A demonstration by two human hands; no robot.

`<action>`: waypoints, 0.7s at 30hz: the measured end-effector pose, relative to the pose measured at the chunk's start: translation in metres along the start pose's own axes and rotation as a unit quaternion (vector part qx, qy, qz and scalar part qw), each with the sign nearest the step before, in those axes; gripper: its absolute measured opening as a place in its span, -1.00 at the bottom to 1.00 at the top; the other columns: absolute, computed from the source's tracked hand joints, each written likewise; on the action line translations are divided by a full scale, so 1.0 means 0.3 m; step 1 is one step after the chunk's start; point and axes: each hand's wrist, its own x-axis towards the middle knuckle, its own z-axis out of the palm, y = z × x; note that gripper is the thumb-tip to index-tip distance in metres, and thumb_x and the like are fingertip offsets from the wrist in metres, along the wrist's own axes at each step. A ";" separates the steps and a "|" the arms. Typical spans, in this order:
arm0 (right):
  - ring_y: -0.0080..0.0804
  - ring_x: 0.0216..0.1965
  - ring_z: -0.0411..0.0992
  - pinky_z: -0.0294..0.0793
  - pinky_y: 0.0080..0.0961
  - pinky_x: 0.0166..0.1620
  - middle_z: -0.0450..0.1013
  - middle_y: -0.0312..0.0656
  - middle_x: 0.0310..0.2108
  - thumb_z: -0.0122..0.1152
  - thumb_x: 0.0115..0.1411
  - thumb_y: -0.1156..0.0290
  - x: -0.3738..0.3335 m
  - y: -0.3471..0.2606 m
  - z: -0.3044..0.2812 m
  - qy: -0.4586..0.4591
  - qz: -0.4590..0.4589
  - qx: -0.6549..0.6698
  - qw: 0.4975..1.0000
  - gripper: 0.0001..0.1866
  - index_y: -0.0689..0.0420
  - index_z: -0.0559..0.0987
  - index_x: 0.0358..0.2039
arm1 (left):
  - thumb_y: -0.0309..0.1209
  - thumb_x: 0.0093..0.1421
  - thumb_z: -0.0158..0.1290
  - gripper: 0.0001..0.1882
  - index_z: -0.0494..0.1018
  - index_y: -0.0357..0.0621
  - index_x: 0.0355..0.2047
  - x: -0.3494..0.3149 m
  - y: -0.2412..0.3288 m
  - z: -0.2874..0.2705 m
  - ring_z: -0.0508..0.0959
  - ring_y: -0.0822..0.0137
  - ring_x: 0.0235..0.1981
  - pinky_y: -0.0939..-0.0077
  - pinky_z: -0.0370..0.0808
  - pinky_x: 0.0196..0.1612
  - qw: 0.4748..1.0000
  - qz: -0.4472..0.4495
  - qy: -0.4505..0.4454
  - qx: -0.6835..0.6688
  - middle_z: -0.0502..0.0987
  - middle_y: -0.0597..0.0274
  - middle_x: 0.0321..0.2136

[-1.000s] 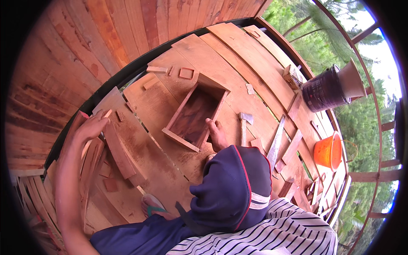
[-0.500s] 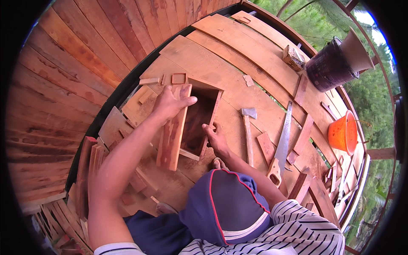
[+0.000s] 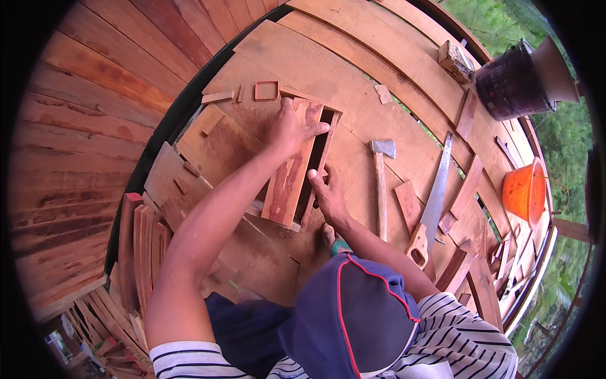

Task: The person assembles a small wooden box by hand, fitting planks into a rectangular frame and tapping them with a small axe to secure the joints. The person repeatedly adjusts and repositions the pieces to align the corners.

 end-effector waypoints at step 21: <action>-0.48 -0.42 0.44 0.45 -0.46 -0.46 0.43 -0.16 -0.33 0.32 0.23 -0.20 0.007 0.008 -0.002 -0.011 0.003 0.015 1.000 0.04 0.35 0.15 0.40 | 0.14 -0.06 0.44 0.06 0.22 -0.48 0.13 -0.021 0.107 -0.042 0.59 -0.24 0.00 0.06 0.54 0.08 0.999 0.036 0.041 -0.009 0.54 -0.43 -0.07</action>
